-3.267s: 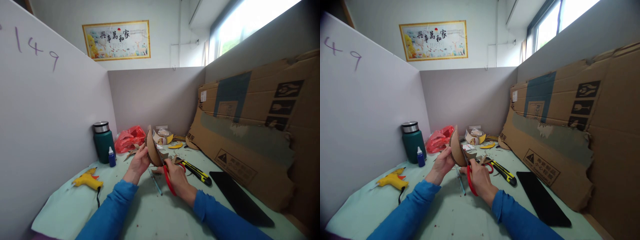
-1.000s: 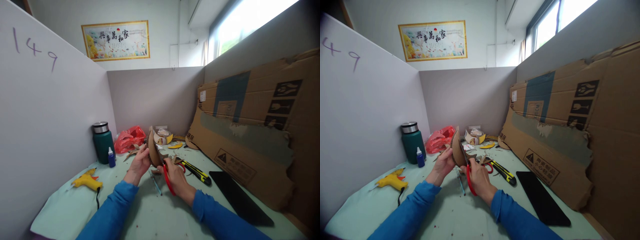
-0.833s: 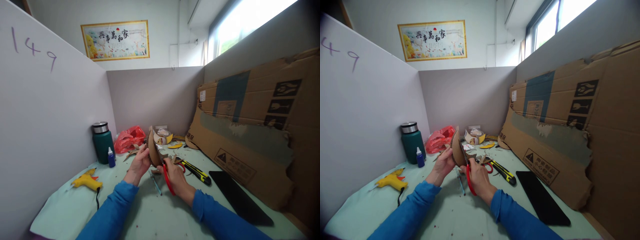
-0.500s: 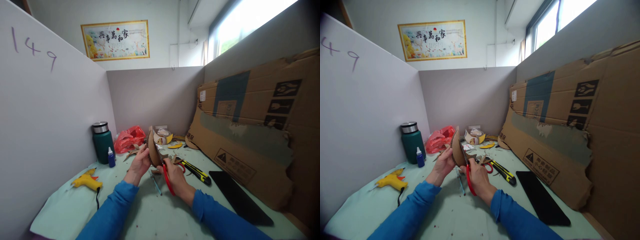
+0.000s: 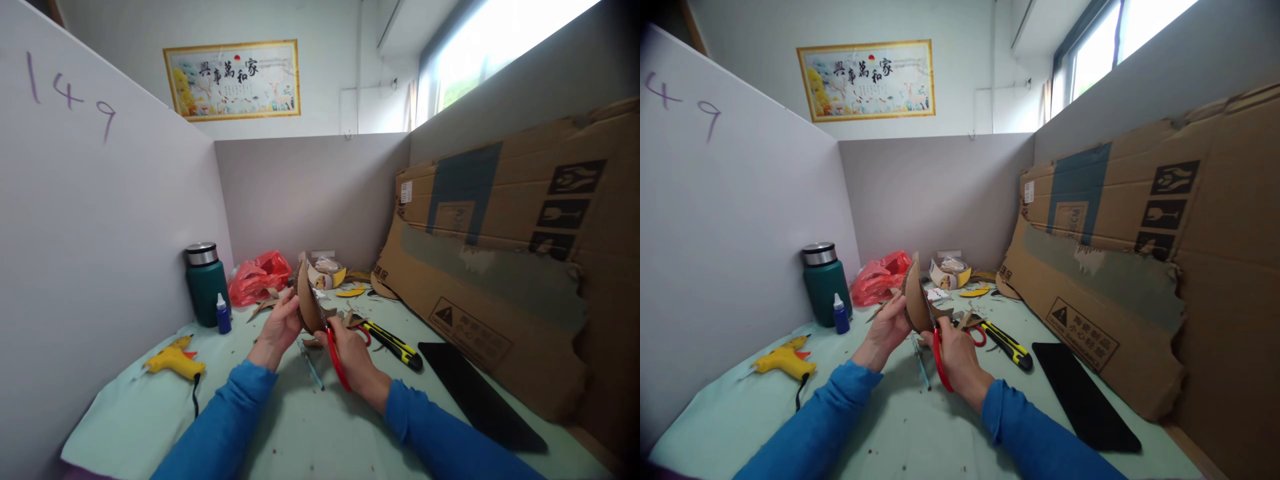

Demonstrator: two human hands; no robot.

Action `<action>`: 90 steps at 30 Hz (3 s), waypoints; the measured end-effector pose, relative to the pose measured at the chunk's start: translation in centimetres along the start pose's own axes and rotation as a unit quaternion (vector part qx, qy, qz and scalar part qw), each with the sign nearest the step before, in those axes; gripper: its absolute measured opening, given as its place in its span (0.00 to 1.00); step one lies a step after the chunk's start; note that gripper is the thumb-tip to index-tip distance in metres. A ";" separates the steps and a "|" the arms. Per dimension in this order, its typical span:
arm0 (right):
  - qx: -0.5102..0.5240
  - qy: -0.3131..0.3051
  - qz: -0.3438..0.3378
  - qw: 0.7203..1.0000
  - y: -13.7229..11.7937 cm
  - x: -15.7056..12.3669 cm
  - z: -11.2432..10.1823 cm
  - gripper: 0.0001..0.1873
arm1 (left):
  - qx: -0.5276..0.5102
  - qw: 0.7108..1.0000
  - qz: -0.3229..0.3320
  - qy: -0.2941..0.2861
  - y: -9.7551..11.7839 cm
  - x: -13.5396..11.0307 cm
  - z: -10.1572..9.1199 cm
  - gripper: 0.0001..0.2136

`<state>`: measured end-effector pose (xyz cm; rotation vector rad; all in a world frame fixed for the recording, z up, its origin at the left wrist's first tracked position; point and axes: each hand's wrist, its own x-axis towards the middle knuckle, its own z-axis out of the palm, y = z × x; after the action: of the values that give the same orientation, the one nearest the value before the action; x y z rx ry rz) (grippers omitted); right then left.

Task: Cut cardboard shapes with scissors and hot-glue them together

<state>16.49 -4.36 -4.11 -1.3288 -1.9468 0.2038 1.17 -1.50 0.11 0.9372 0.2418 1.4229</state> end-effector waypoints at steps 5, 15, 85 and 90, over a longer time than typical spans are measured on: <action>0.002 -0.002 -0.013 1.000 0.0 -0.2 -0.3 0.13 | 0.002 1.000 0.003 -0.001 0.1 0.1 0.2 0.18; 0.003 0.008 -0.035 0.999 0.0 -0.3 -0.4 0.11 | 0.004 1.000 0.007 -0.005 0.3 0.2 0.1 0.19; -0.006 0.014 -0.020 1.000 -0.3 -0.3 -0.5 0.12 | 0.013 1.000 0.001 -0.008 -0.1 -0.1 0.3 0.21; -0.015 0.010 -0.011 1.000 -0.2 -0.2 -0.2 0.11 | 0.015 1.000 -0.002 0.002 -0.2 -0.1 0.3 0.19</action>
<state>16.50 -4.65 -3.92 -1.3227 -1.9536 0.1513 1.46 -1.67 0.10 0.9569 0.2684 1.4206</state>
